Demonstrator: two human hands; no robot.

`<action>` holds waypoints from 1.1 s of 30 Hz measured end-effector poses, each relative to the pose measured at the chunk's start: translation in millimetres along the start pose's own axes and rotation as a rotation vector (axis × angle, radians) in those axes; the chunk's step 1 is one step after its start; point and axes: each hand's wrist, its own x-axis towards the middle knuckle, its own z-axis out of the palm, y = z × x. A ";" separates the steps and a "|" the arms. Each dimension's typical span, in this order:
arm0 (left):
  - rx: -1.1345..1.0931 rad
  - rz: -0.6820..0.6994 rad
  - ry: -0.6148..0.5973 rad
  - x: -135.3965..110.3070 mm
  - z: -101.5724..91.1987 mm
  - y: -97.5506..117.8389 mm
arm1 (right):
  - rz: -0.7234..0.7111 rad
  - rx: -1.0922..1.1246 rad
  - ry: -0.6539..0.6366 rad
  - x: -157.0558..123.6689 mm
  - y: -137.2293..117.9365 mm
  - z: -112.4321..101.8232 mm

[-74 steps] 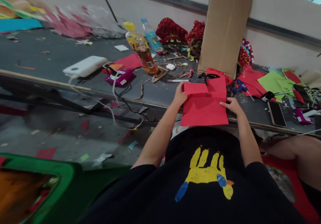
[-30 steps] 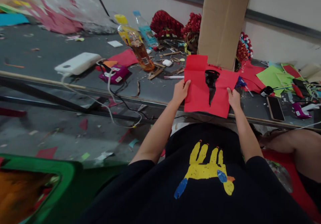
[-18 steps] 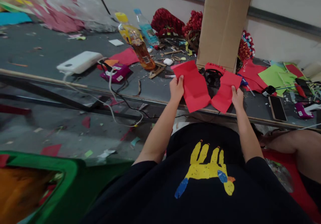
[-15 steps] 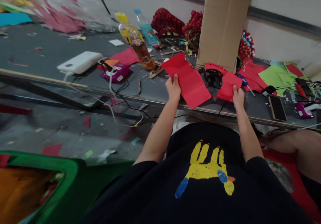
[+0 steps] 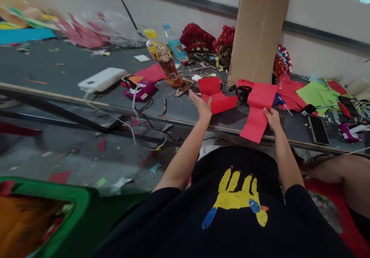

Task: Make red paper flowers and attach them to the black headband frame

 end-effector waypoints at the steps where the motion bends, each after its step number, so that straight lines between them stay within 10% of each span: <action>1: 0.045 0.012 0.075 -2.3 -1.0 8.1 | 0.038 0.009 -0.076 -2.8 -4.1 -1.2; 5: 0.033 0.181 0.004 -12.2 -1.4 49.0 | 0.122 -0.112 -0.363 -11.7 -31.6 -12.7; 15: -0.104 0.066 -1.002 -8.2 23.6 122.1 | 0.004 -0.686 -0.891 -0.5 -98.7 -26.2; 33: -0.163 -0.022 -0.711 -40.9 42.2 108.8 | -0.084 -0.496 -0.434 -9.3 -82.4 8.4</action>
